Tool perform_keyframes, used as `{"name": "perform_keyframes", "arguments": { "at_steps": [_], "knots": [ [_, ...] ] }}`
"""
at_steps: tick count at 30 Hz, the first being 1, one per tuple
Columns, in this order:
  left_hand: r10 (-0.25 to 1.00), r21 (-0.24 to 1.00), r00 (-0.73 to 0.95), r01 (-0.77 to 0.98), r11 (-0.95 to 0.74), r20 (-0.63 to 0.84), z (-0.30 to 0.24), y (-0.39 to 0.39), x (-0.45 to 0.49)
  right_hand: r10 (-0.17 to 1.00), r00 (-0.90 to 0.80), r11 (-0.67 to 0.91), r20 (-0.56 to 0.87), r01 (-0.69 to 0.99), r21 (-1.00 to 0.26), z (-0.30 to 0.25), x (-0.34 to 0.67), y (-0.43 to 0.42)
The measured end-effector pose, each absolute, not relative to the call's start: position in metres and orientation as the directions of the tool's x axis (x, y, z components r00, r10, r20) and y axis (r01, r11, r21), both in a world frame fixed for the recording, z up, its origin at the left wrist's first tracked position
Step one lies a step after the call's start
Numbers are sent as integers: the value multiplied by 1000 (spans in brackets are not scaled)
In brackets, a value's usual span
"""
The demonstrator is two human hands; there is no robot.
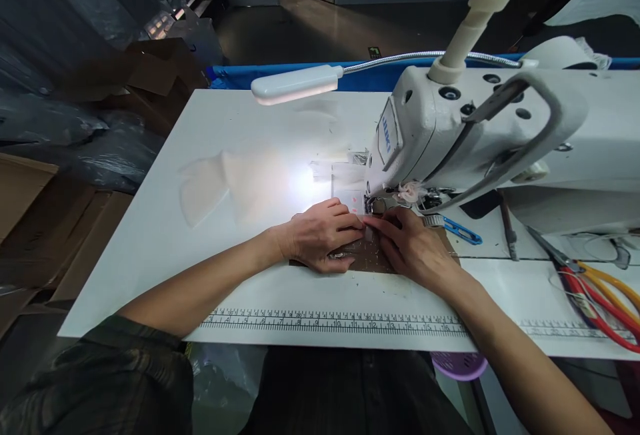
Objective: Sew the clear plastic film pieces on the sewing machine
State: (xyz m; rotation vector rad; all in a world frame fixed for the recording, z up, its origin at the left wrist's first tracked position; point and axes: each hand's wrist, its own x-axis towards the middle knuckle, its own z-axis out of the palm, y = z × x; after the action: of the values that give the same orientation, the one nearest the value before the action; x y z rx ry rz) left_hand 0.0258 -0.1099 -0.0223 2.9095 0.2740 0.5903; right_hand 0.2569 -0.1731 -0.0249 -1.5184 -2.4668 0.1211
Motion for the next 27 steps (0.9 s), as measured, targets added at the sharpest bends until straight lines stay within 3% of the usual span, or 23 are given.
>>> {"name": "perform_keyframes", "arguments": {
  "at_steps": [13,20,27],
  "knots": [
    [287,168,893,241,-956,347,-20,-108,27,861,-458,508,220,795,-332,-22,259,-177],
    [342,167,890,304,-938,302,-20,-106,28,886,-424,462,190,847,-262,-21,255,-176],
    [385,168,888,352,-921,252,-18,-101,28,913,-385,405,133,829,-385,-17,261,-176]
  ]
}}
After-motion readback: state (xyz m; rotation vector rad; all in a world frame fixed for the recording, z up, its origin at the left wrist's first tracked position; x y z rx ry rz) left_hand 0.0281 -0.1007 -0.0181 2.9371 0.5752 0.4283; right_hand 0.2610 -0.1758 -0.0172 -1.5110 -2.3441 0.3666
